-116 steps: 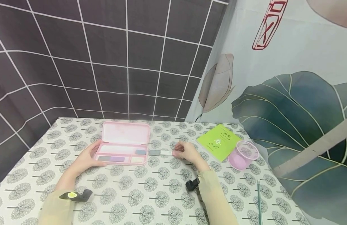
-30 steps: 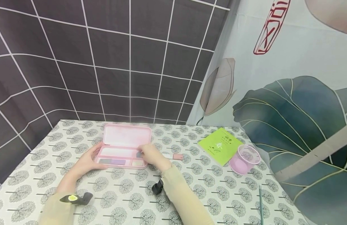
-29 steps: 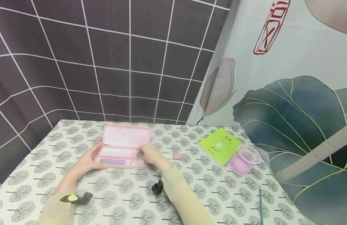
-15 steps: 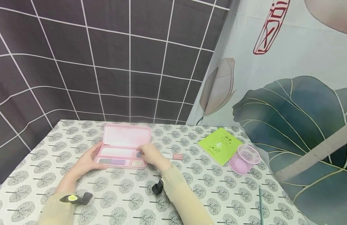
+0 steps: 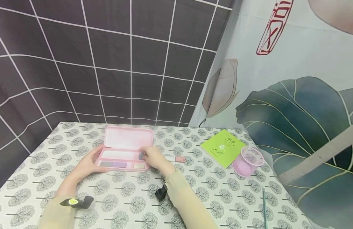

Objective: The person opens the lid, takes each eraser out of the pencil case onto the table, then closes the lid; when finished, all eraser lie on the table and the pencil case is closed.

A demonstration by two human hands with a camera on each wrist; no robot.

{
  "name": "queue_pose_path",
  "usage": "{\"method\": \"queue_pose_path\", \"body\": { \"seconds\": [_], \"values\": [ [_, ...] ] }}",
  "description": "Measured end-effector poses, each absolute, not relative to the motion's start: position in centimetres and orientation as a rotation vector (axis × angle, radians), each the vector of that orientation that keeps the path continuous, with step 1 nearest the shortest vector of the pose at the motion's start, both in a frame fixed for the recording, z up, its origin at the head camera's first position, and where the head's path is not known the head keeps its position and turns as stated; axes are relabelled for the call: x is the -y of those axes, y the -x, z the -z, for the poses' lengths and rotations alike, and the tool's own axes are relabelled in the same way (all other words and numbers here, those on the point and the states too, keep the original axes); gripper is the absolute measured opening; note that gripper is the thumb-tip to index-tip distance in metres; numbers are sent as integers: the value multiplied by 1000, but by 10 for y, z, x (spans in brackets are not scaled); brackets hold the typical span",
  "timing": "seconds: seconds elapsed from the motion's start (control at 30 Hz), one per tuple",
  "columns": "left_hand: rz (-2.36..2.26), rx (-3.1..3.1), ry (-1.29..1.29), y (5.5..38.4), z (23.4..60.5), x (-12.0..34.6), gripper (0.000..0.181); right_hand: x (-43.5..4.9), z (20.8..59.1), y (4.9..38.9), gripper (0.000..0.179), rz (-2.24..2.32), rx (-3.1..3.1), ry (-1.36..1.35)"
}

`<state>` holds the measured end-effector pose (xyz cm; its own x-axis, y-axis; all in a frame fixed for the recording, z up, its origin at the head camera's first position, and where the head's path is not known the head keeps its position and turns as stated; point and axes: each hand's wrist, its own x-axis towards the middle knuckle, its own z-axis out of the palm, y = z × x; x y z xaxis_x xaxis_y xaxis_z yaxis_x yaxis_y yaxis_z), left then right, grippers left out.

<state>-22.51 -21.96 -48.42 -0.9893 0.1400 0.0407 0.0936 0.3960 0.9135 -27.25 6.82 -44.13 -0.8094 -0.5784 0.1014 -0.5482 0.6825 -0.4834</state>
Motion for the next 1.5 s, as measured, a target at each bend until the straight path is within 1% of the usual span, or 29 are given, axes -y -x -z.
{"method": "queue_pose_path", "body": {
  "seconds": [0.27,0.6,0.9,1.07,1.5],
  "values": [
    [-1668,-2602,-221,226,483,219,117,-77,439,271,34,938,-2908,919],
    [-1670,-2604,-224,226,482,218,117,-111,438,270,35,1079,-2936,949],
    [-1688,-2591,-216,225,483,219,117,-154,442,274,37,1173,-2973,831],
    [-1690,-2585,-223,224,482,218,117,-180,440,274,37,1160,-2987,722],
    [-1695,-2588,-241,224,483,219,117,-235,446,277,21,1034,-2990,581]
  ]
}}
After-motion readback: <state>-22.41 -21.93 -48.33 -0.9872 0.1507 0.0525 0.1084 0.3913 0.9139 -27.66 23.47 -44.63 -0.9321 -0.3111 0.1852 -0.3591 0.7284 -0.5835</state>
